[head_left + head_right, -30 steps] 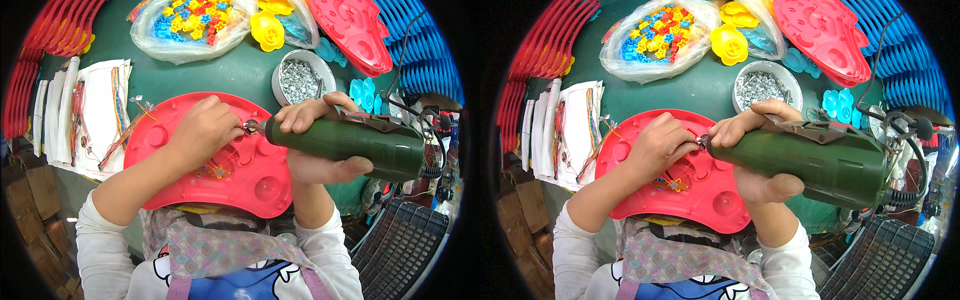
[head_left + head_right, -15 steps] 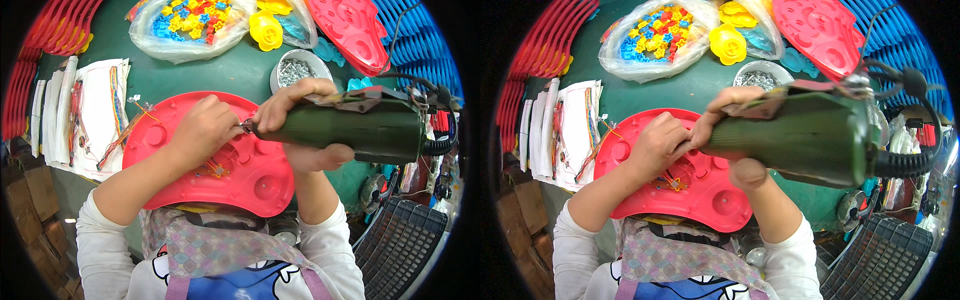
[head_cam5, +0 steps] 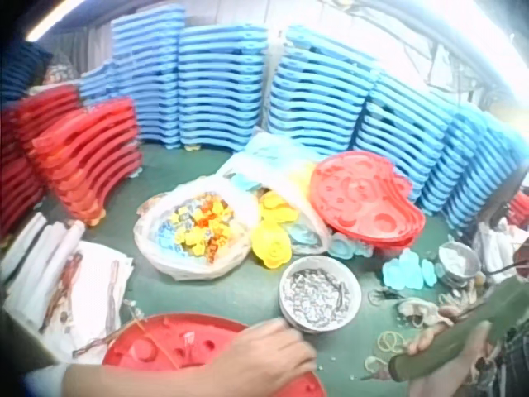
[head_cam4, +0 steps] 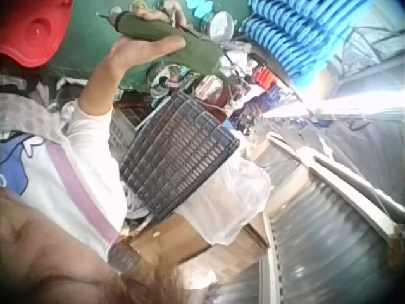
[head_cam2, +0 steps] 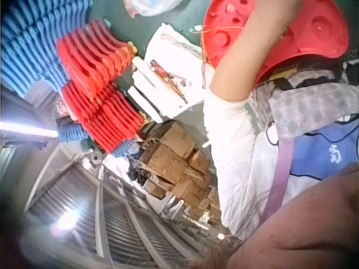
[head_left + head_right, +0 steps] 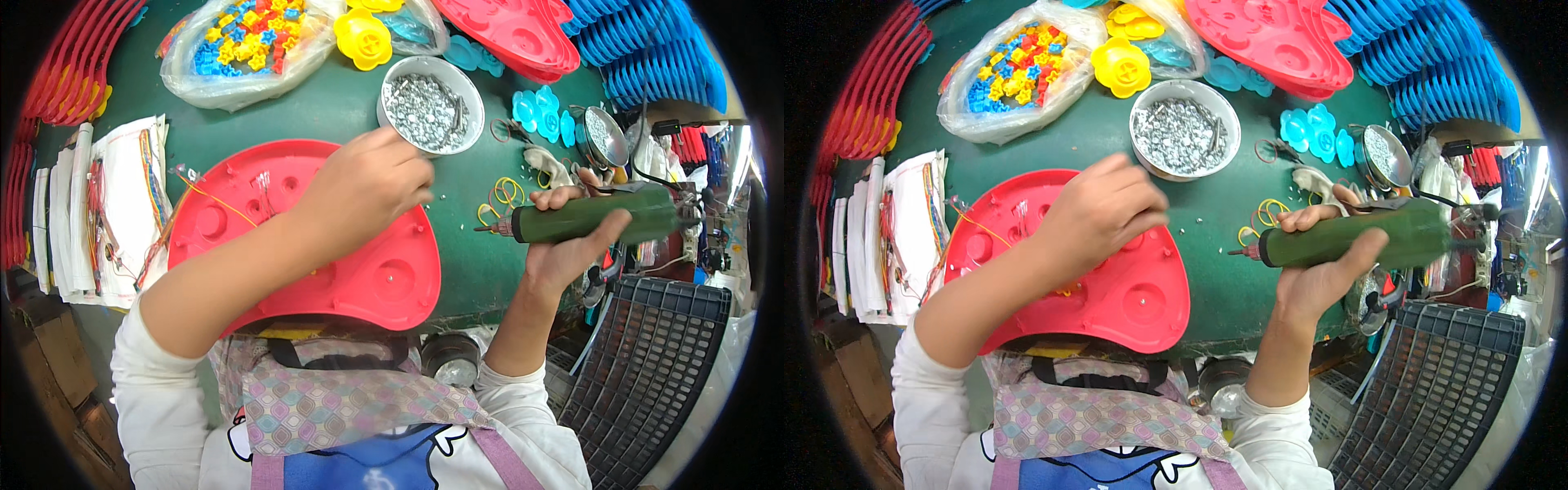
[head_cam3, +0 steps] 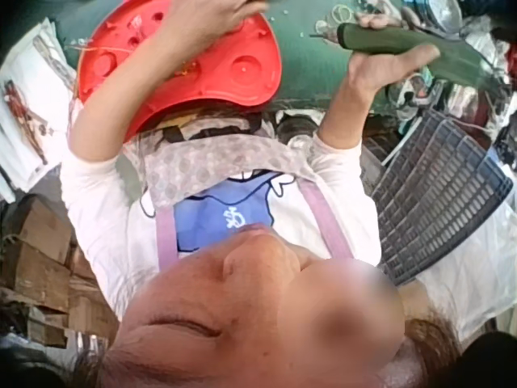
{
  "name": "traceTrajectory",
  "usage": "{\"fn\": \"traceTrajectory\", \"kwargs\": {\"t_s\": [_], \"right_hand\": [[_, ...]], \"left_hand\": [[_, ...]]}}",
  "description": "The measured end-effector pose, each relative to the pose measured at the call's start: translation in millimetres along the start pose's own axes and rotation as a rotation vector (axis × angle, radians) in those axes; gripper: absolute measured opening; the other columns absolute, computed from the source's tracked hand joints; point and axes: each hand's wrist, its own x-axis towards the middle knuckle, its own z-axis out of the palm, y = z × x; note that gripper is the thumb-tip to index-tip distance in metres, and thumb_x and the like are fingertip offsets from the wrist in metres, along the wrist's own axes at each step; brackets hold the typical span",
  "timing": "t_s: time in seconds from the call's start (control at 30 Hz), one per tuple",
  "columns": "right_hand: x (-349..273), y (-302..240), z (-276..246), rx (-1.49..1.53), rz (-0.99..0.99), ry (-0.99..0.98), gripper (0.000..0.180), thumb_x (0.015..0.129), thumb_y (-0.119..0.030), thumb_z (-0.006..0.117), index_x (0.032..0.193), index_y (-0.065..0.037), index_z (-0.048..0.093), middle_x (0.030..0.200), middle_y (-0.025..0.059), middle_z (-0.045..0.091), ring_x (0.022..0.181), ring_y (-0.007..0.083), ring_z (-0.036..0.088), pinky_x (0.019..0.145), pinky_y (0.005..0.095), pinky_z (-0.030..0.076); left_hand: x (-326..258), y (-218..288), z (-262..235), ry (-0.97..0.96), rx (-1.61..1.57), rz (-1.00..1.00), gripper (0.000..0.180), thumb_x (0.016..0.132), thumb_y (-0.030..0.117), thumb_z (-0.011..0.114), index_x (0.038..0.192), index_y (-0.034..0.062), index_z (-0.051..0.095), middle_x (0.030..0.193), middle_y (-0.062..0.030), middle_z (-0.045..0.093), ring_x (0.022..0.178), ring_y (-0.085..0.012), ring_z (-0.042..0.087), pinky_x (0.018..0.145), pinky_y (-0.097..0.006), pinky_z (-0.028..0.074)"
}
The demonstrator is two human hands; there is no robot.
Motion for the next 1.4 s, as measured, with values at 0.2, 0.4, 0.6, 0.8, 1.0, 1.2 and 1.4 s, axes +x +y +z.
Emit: {"fn": "traceTrajectory", "kwargs": {"t_s": [0.2,0.4,0.6,0.8,1.0,1.2,1.4], "right_hand": [[-13,23,-35,-0.099,0.157,0.105,0.068,0.1,-0.062,0.056,0.123,0.001,0.053,0.072,0.0101,0.059,0.067,0.0211,0.059,0.072,0.0421,0.054],[-7,28,-36,-0.256,0.138,0.008,0.048,0.102,-0.031,0.065,0.131,0.006,0.053,0.078,0.0098,0.063,0.069,0.0197,0.065,0.067,0.0361,0.057],[-1,49,-24,-0.823,-0.214,0.116,0.055,0.094,-0.017,0.076,0.137,0.005,0.049,0.115,0.0127,0.062,0.103,0.0251,0.062,0.096,0.0383,0.051],[-54,35,63,-0.786,-0.556,-0.393,0.041,0.087,-0.01,0.078,0.123,-0.001,0.062,0.112,0.0126,0.067,0.113,0.0269,0.06,0.101,0.0394,0.045],[-94,63,140,-0.902,-0.258,-1.157,0.026,0.096,-0.01,0.067,0.119,-0.002,0.06,0.106,0.0145,0.07,0.096,0.0302,0.065,0.098,0.0425,0.044],[-91,63,150,-0.518,0.099,-1.041,0.015,0.098,0.0,0.055,0.113,0.001,0.057,0.095,0.0181,0.07,0.09,0.0297,0.07,0.081,0.04,0.054],[-47,78,153,-0.799,-1.166,-0.953,0.039,0.076,-0.008,0.073,0.115,-0.009,0.07,0.121,0.0087,0.062,0.103,0.0261,0.066,0.084,0.0393,0.056]], "left_hand": [[11,-6,37,-0.154,0.043,-0.067,0.019,0.082,0.018,0.078,0.087,0.0044,0.065,0.093,-0.0118,0.069,0.091,-0.0317,0.066,0.08,-0.043,0.055],[-17,-19,-39,0.055,0.087,-0.111,0.014,0.09,0.014,0.071,0.098,0.0033,0.068,0.095,-0.014,0.069,0.095,-0.035,0.066,0.083,-0.044,0.054],[-94,-24,-141,-0.018,0.19,-0.367,0.012,0.094,0.005,0.062,0.105,0.0026,0.067,0.099,-0.0155,0.068,0.099,-0.0357,0.065,0.088,-0.044,0.053],[-121,-6,-130,-0.237,0.302,-0.227,0.019,0.083,0.002,0.069,0.101,0.0046,0.066,0.108,-0.0116,0.064,0.113,-0.0289,0.059,0.096,-0.043,0.049],[-111,5,-113,-0.408,0.368,-0.401,0.014,0.091,0.017,0.069,0.094,0.0037,0.066,0.095,-0.0102,0.063,0.101,-0.0299,0.062,0.088,-0.042,0.051],[-122,-1,-95,-0.094,-0.207,-0.64,0.026,0.099,0.024,0.065,0.101,-0.0001,0.073,0.091,-0.0137,0.069,0.087,-0.0264,0.066,0.081,-0.039,0.053],[-107,9,-83,0.13,-0.798,-0.923,0.023,0.101,0.017,0.061,0.103,-0.0026,0.073,0.092,-0.0118,0.072,0.085,-0.0172,0.068,0.08,-0.033,0.052]]}}
